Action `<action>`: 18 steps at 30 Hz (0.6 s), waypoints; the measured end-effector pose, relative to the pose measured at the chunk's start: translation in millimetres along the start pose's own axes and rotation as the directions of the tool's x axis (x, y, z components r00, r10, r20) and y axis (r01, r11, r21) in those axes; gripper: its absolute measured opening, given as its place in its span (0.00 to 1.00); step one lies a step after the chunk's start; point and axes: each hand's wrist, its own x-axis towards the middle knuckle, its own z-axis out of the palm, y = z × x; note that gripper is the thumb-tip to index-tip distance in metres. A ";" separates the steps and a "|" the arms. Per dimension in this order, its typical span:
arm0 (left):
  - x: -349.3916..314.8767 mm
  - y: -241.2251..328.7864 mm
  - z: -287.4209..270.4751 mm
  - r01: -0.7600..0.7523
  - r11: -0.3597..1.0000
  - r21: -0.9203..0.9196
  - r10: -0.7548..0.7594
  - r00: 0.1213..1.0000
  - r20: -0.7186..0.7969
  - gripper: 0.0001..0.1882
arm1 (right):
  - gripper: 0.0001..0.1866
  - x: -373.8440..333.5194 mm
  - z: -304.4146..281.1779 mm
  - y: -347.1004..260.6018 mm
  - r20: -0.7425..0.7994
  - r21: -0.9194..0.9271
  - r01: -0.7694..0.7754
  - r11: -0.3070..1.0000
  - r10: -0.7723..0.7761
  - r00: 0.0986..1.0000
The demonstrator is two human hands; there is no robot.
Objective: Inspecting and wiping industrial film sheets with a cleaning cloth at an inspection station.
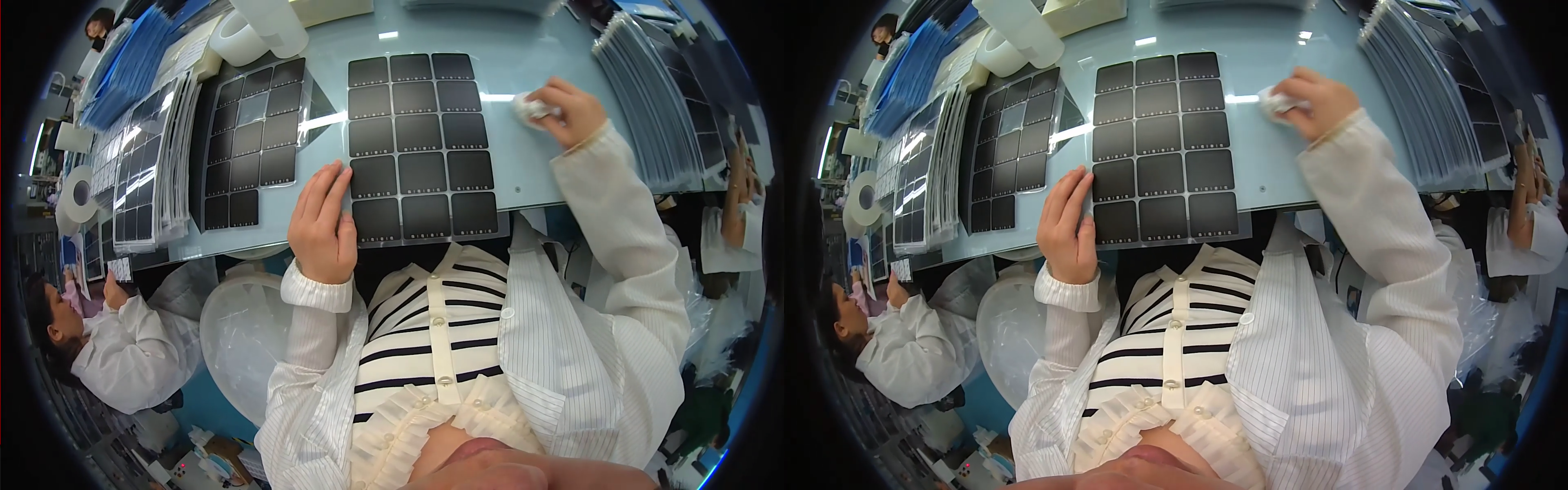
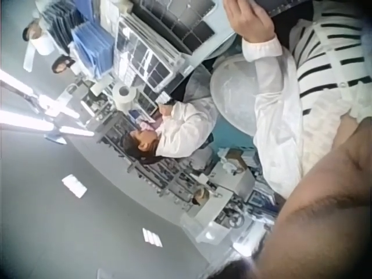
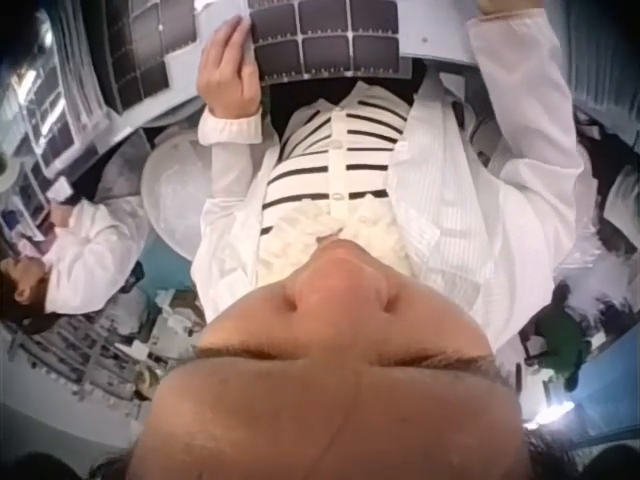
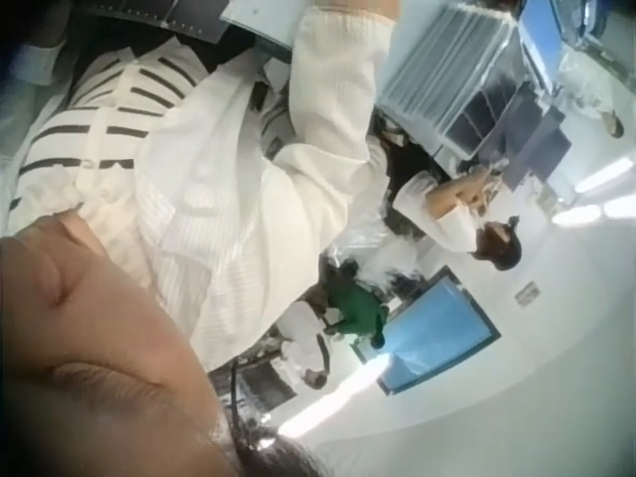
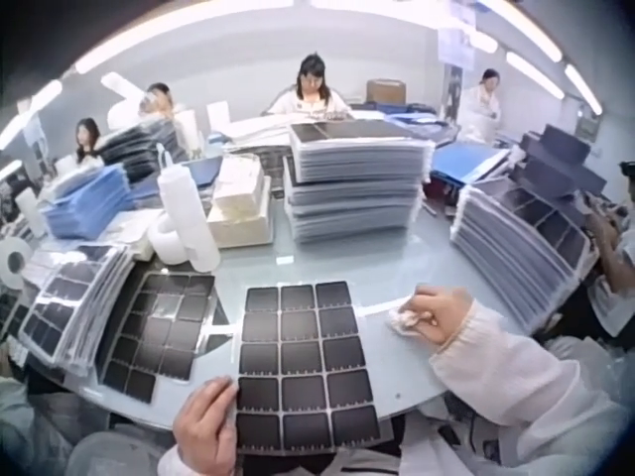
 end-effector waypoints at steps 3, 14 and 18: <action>1.3 1.7 -0.6 0.001 1.000 -0.013 -0.001 1.000 -0.007 0.25 | 0.14 -20.0 -14.9 27.7 -0.233 -0.055 -0.289 0.956 0.269 0.934; -0.5 5.7 -17.2 0.002 1.000 -0.026 0.002 0.986 0.168 0.20 | 0.17 -85.5 -12.0 -78.0 0.366 0.472 -0.221 0.853 0.039 0.930; 6.9 12.6 -20.0 -0.066 0.998 0.010 0.063 0.982 0.178 0.20 | 0.21 -113.6 64.0 -100.5 0.618 0.612 -0.397 0.684 -0.101 0.780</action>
